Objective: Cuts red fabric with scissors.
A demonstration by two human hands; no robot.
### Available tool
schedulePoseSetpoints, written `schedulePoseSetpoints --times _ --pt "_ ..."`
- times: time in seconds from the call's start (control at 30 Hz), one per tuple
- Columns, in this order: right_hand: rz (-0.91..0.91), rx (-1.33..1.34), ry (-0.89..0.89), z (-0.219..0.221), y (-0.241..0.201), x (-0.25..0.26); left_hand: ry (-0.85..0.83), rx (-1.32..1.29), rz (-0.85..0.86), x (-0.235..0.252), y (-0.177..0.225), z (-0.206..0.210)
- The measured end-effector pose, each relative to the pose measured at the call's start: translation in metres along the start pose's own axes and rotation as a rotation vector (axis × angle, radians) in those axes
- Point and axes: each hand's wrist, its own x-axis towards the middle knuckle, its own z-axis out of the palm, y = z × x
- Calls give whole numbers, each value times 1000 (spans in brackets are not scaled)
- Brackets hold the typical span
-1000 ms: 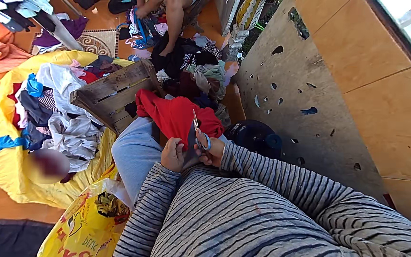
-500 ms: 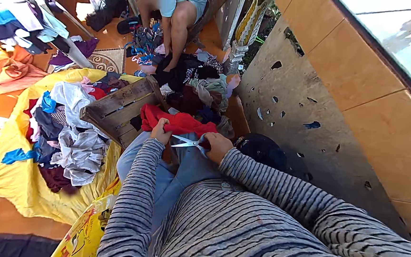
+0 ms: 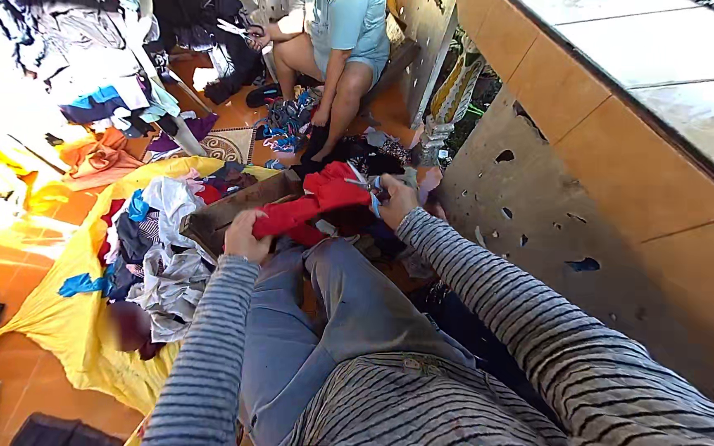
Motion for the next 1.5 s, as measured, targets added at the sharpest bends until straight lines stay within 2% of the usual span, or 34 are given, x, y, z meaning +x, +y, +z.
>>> schedulePoseSetpoints --times 0.1,0.17,0.27,0.3,0.4,0.5,0.57,0.67,0.73,0.9,1.17,1.5 --pt "180 -65 -206 29 47 -51 -166 -55 170 -76 -13 42" --pt "270 -68 -305 41 72 -90 -222 -150 296 -124 -5 65" --pt "360 -32 -369 38 88 -137 -316 -254 241 -185 40 77" --pt "383 -22 -389 34 89 -145 -300 -273 220 -198 52 83" --pt "433 -38 -441 15 84 -150 -242 -275 136 -206 71 101" --pt "322 10 -475 -10 66 -147 -189 -303 113 -196 66 111" --pt "294 143 -644 -25 58 -150 -124 -319 137 -196 62 113" --pt "487 362 -1038 -38 47 -158 -15 -322 176 -199 57 116" --pt "576 370 -1153 -36 47 -163 10 -334 196 -200 56 118" --pt "588 411 -1132 -17 45 -155 146 -367 300 -199 52 124" --pt "660 475 -1000 13 12 -126 179 -377 333 -197 53 124" --pt "786 505 -844 14 6 -154 223 -411 328 -201 50 124"
